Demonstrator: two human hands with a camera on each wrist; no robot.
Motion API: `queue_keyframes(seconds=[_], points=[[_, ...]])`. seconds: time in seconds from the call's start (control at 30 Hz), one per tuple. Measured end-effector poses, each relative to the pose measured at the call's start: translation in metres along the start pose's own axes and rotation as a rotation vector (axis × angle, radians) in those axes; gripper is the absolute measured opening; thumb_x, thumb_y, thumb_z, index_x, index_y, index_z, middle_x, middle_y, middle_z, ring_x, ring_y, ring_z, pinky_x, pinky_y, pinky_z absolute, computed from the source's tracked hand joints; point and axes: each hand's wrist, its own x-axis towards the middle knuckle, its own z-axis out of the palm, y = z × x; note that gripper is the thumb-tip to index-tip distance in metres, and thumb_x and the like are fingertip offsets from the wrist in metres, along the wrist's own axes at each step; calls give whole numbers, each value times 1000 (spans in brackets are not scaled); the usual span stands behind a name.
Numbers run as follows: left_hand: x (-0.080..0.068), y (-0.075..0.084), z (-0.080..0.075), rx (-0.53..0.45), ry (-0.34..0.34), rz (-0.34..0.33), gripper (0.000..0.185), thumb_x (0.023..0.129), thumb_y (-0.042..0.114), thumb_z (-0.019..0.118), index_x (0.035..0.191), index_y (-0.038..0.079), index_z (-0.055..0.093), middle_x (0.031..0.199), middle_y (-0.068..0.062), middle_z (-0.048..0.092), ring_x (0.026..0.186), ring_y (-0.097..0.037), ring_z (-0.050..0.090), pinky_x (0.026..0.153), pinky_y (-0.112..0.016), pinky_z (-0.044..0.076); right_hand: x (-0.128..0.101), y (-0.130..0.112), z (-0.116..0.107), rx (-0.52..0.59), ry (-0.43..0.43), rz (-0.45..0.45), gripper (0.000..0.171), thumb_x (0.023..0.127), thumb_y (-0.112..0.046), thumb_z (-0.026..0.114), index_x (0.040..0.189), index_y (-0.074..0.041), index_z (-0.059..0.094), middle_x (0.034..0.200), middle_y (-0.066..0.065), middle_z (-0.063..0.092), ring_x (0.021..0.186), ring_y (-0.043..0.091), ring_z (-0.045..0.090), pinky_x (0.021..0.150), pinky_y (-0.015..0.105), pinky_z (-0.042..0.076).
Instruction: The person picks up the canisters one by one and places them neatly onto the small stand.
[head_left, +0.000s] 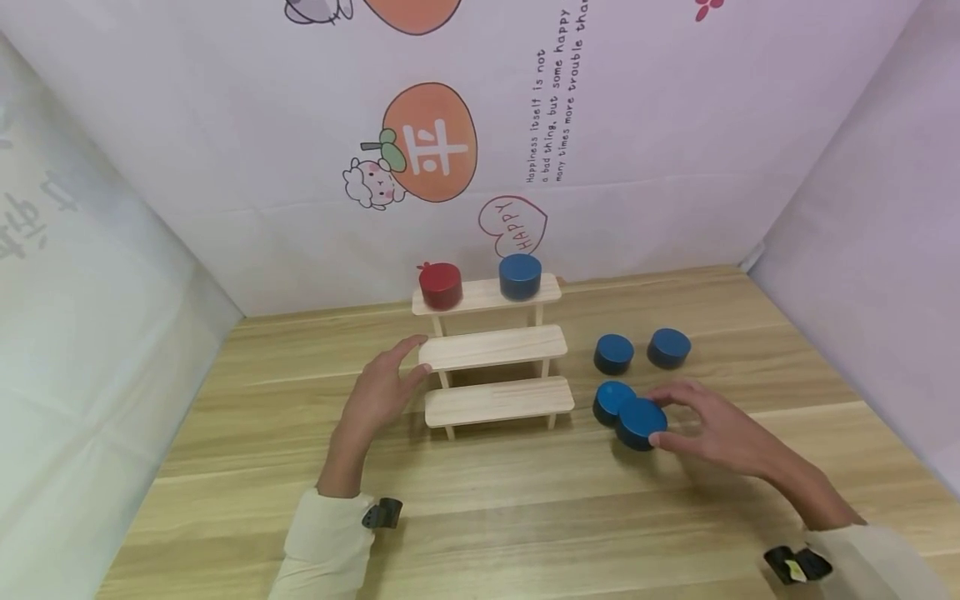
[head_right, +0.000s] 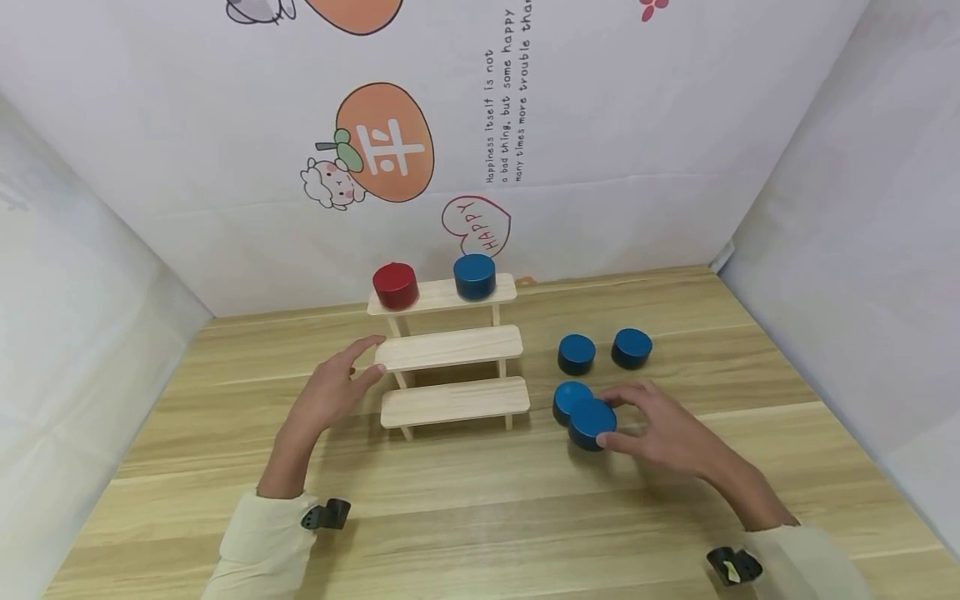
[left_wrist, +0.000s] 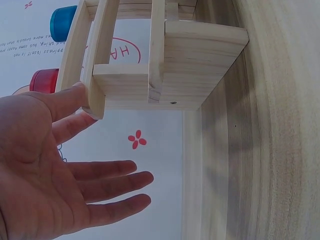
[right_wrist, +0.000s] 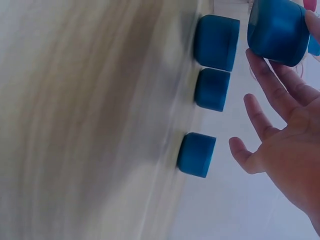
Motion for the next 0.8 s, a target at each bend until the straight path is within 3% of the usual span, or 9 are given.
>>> queue_keyframes(seconds=[0.37,0.8], points=[[0,0,0,4,1,0,54,101,25,61,151,14,44,149,-19,47,136,-42,42,106,-60,37,18,-13,-3,-13,28,-48,47,90,-27,75,128,-4,62,123,13,60,118,37,53,92,68,42],[1,2,0,13,0,-9,54,101,26,62,151,15,45,148,-19,48,135,-41,43,106,-59,38,46,-34,0,55,61,-109,45,92,-24,73,133,-10,60,123,8,58,115,28,50,91,64,41]])
